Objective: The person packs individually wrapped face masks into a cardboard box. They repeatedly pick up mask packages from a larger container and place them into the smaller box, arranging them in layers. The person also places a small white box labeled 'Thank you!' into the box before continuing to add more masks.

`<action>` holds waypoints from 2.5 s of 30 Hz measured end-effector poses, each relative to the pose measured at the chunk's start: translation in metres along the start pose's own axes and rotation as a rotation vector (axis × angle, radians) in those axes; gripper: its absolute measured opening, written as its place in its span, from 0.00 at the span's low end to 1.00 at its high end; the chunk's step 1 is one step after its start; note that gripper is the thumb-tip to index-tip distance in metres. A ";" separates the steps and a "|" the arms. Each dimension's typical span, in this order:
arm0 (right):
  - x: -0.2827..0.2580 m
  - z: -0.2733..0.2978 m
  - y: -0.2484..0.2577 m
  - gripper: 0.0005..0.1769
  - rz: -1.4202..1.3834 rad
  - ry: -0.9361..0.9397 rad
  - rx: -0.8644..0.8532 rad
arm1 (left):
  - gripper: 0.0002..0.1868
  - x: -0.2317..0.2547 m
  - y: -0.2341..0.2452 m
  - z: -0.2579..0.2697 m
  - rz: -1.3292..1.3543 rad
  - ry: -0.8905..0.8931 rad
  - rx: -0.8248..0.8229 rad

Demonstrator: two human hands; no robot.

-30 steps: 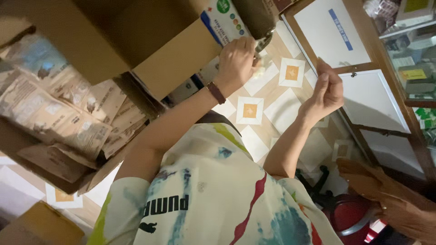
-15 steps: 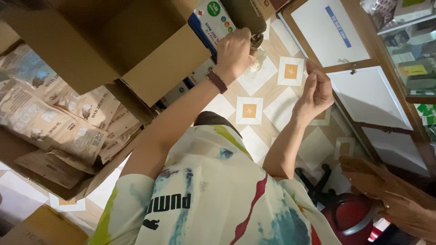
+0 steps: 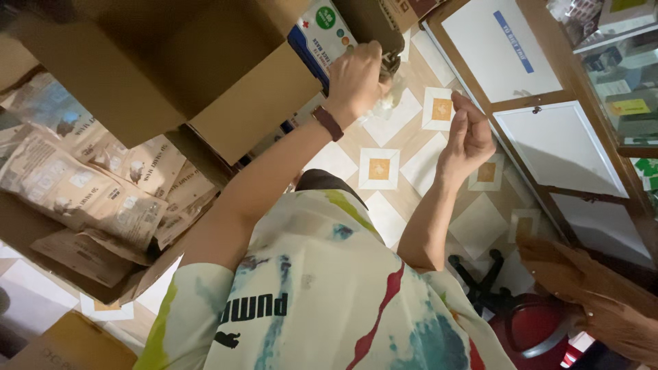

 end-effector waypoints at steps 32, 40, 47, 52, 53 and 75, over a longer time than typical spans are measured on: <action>-0.023 -0.054 -0.096 0.31 0.563 0.381 -1.118 | 0.48 -0.015 0.093 0.071 0.509 0.028 -0.232; -0.029 -0.065 -0.113 0.24 0.684 0.724 -1.186 | 0.27 -0.066 0.166 0.184 0.947 0.268 -0.748; -0.042 -0.086 -0.112 0.13 0.462 0.678 -1.183 | 0.26 -0.096 0.093 0.306 0.717 0.322 -0.544; -0.071 -0.071 -0.069 0.12 0.247 0.401 -1.259 | 0.27 -0.135 0.048 0.356 0.524 0.660 -0.770; -0.069 -0.051 -0.064 0.15 0.171 0.351 -1.325 | 0.29 -0.143 0.049 0.363 0.522 0.670 -0.835; 0.047 0.304 -0.222 0.23 0.391 -0.308 -2.121 | 0.14 -0.180 0.160 0.468 0.500 0.567 -0.241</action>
Point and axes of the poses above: each hand's wrist, its own z-axis away from the middle knuckle, its own y-axis out of the back of the hand, x = y × z, the point moved 1 cm from there along -z, towards the middle knuckle, and after that the axes turned 6 degrees about x, right-handed, at the moved point
